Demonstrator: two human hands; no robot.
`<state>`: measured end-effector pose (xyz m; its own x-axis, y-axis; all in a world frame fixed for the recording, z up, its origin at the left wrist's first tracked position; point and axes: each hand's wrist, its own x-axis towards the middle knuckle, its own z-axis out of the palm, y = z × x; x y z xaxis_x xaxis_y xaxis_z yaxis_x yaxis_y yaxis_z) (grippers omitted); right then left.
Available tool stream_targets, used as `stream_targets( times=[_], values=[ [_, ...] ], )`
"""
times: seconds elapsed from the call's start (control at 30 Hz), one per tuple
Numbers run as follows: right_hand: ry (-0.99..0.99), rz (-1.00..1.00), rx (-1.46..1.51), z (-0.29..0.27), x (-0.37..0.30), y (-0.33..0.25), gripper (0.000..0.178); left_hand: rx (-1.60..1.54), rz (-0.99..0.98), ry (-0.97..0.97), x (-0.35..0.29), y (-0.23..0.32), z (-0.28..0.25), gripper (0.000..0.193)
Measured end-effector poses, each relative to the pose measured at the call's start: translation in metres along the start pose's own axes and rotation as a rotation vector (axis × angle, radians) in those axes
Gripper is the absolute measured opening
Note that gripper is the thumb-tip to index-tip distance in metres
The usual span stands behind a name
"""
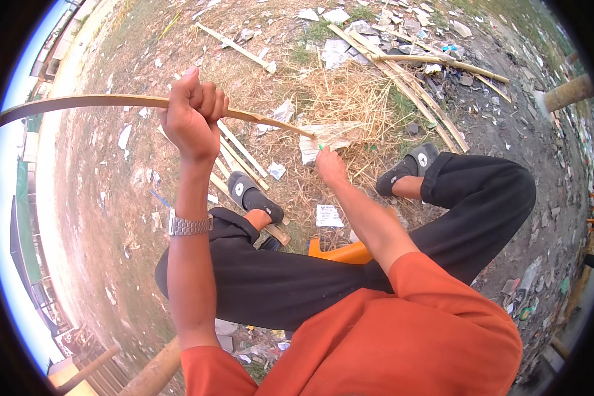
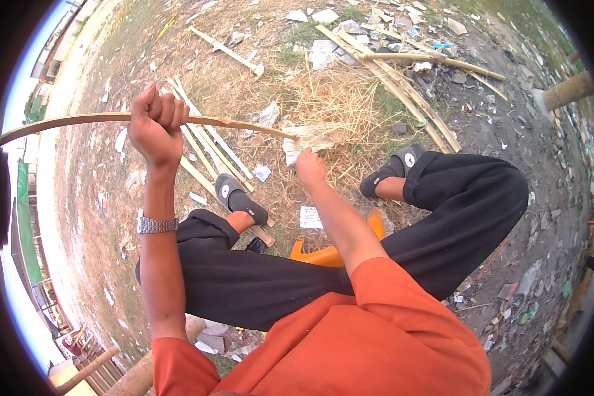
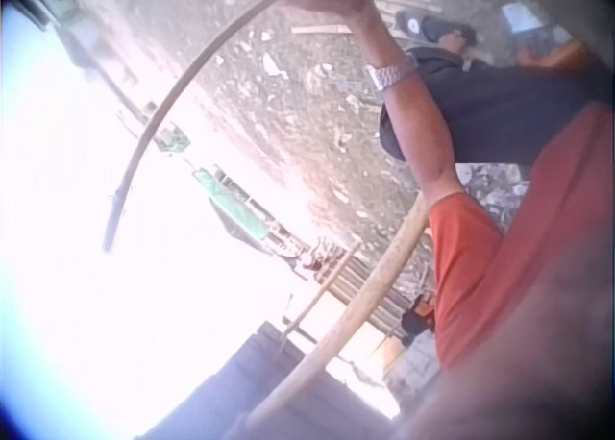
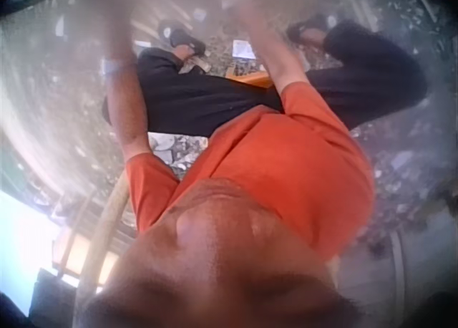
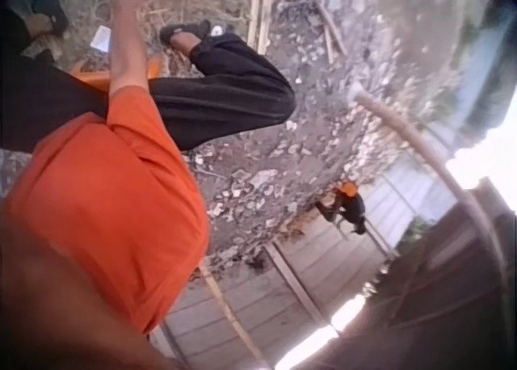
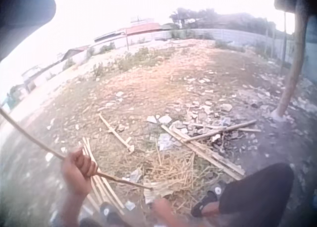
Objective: The person sits on a small stool and uses a small knife to shave the surface of a long, thin bamboo stick. They hold the stick with their left hand and scrape along its length with the knife in their right hand, removing thin strips of material.
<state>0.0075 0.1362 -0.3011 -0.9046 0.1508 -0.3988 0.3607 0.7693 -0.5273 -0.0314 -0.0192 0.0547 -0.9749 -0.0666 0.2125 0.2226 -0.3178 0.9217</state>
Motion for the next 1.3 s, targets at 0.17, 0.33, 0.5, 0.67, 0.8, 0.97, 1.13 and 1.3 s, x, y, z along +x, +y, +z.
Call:
stream_targets(
  times=[0.17, 0.33, 0.5, 0.67, 0.8, 0.97, 1.13, 1.3],
  values=[
    [-0.013, -0.052, 0.000, -0.021, -0.024, -0.012, 0.032, 0.016, 0.002, 0.006, -0.004, -0.001, -0.005, 0.046],
    [-0.270, 0.209, 0.505, 0.028, 0.011, 0.031, 0.033, 0.009, 0.015, 0.002, 0.001, -0.001, 0.002, 0.046],
    [-0.226, 0.292, 0.875, -0.037, -0.028, -0.028, 0.041, -0.035, 0.036, 0.048, 0.005, -0.002, -0.006, 0.047],
    [0.138, -0.275, 0.481, -0.080, -0.067, -0.103, 0.034, -0.008, 0.053, 0.051, 0.001, 0.000, 0.000, 0.048],
    [0.054, -0.170, 0.319, -0.100, -0.084, -0.110, 0.034, -0.054, 0.033, 0.098, 0.000, 0.000, 0.005, 0.048],
    [0.013, -0.236, 0.272, -0.108, -0.087, -0.111, 0.032, 0.009, 0.032, 0.046, -0.013, 0.002, -0.011, 0.046],
    [0.064, -0.149, 0.223, -0.090, -0.080, -0.095, 0.031, -0.030, -0.021, -0.087, -0.015, 0.004, -0.008, 0.045],
    [0.011, -0.205, 0.214, -0.107, -0.087, -0.104, 0.035, -0.018, -0.001, -0.149, -0.012, 0.002, -0.013, 0.045]
  ],
)
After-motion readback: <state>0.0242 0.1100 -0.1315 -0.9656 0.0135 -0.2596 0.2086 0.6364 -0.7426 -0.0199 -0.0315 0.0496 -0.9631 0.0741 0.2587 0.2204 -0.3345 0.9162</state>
